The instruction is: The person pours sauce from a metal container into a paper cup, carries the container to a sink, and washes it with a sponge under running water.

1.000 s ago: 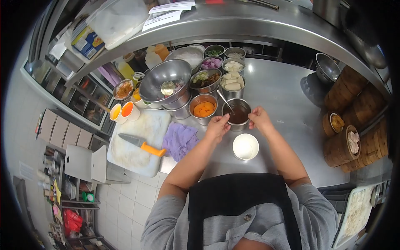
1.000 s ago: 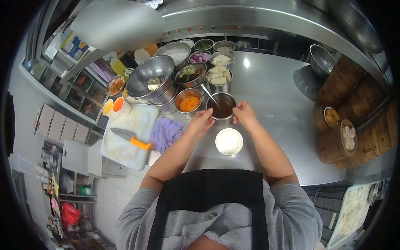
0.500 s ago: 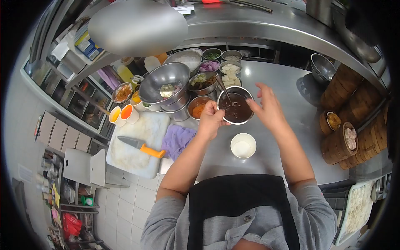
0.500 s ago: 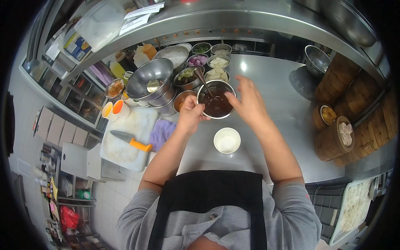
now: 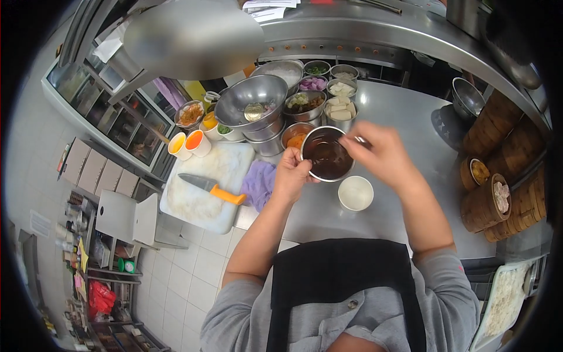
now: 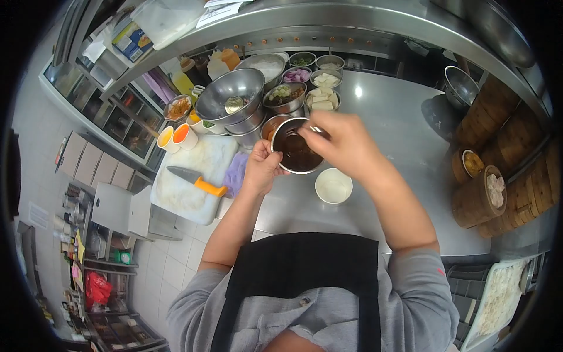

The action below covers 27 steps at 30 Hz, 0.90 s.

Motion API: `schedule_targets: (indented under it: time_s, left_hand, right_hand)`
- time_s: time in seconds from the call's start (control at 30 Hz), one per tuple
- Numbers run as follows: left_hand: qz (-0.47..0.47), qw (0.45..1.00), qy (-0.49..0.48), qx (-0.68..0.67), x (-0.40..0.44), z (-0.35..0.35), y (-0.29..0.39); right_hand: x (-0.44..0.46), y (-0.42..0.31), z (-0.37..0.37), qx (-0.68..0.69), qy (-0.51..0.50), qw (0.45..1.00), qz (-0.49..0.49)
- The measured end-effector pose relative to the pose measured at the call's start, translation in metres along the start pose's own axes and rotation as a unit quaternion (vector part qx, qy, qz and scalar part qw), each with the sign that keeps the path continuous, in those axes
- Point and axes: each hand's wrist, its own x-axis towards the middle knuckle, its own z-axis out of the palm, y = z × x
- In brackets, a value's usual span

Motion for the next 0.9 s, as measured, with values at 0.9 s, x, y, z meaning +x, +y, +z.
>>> schedule_targets:
  time_s: [0.9]
  left_hand:
    - [0.059,0.992,-0.047,0.104,0.002,0.029,-0.026]
  right_hand:
    - [-0.07,0.007,-0.017,-0.342,-0.034,0.936,0.074]
